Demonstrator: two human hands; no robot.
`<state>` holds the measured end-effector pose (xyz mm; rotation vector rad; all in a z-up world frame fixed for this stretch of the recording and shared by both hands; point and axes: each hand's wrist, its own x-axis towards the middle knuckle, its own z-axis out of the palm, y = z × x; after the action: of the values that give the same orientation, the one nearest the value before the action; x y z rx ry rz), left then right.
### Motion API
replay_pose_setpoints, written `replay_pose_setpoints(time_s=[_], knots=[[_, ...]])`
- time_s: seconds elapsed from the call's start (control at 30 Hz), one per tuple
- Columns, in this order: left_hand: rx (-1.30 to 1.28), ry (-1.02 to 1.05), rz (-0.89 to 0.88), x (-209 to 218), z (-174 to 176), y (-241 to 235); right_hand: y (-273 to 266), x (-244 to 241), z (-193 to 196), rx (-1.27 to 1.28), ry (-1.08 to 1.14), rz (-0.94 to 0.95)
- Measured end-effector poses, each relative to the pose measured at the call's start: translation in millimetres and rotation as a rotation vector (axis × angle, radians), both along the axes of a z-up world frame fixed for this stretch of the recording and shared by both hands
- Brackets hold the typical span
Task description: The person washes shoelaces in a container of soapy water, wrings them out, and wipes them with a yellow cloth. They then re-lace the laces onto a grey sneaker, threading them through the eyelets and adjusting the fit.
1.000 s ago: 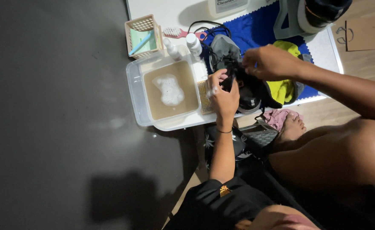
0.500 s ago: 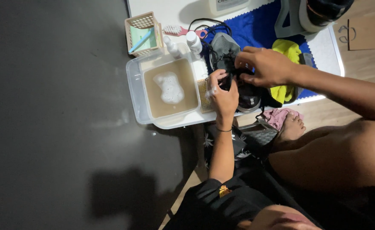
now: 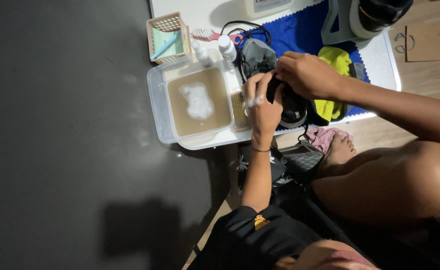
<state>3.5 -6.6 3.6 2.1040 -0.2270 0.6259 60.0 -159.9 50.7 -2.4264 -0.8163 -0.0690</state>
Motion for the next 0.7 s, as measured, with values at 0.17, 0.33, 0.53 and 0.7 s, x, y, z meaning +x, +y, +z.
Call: replay_pose_setpoints(time_s=[0.17,0.33,0.53,0.7], knots=[[0.077,-0.081,-0.005,7.2,9.1,3.5,-15.6,8.6,-31.0,-0.187,0.164,-0.156],[0.221,-0.107,-0.119,9.6,14.3,4.1,-20.3,5.1,-28.9,-0.225,0.198,-0.155],[0.589,-0.231,-0.164,25.5,17.6,8.3,-20.7,-2.3,-36.2,-0.116,0.096,-0.154],[0.76,-0.296,-0.181,38.1,11.1,13.7,-15.1,-6.6,-34.3,-0.17,0.076,-0.198]])
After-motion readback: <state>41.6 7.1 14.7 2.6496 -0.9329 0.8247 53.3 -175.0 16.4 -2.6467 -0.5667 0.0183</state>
